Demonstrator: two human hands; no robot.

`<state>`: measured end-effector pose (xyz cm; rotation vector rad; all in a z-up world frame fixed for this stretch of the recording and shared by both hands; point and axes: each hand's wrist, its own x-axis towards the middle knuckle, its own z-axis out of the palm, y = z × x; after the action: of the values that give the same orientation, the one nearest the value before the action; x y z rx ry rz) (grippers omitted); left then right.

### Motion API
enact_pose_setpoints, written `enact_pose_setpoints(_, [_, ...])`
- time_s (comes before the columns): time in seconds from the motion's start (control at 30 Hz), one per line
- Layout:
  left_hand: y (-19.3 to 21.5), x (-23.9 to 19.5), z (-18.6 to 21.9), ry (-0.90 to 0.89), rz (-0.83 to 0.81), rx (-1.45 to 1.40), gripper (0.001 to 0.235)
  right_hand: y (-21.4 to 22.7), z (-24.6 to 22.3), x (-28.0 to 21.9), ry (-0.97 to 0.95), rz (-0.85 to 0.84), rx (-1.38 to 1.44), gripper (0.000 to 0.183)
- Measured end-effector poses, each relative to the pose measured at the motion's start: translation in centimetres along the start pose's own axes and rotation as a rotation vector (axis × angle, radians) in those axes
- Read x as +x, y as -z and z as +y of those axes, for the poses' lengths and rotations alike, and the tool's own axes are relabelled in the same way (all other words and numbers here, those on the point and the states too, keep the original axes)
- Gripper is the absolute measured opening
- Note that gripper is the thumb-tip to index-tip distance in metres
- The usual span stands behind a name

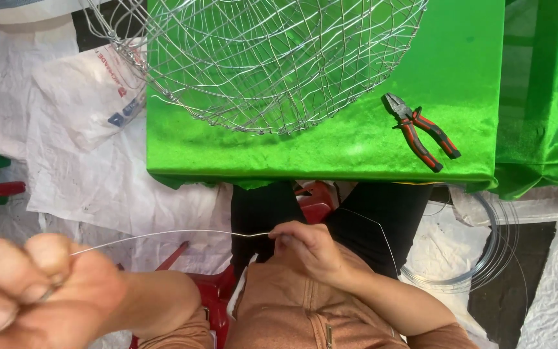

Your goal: Assembling a wire mesh cage by trimming excess wire with pliers and securing sections with thin wire.

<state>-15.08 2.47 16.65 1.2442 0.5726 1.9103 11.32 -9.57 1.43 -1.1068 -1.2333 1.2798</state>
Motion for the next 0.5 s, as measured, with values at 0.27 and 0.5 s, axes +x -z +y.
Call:
enact_pose_setpoints(0.27, [-3.1, 0.8, -4.7, -0.564, 0.059, 0.812, 0.034, 2.2, -0.5, -1.4, -0.018, -0.025, -0.055, 0.021])
enact_pose_setpoints(0.5, [-3.2, 1.9, -2.8, -0.376, -0.244, 0.953, 0.026, 6.0, -1.6, -3.2, 0.011, -0.036, -0.213, 0.021])
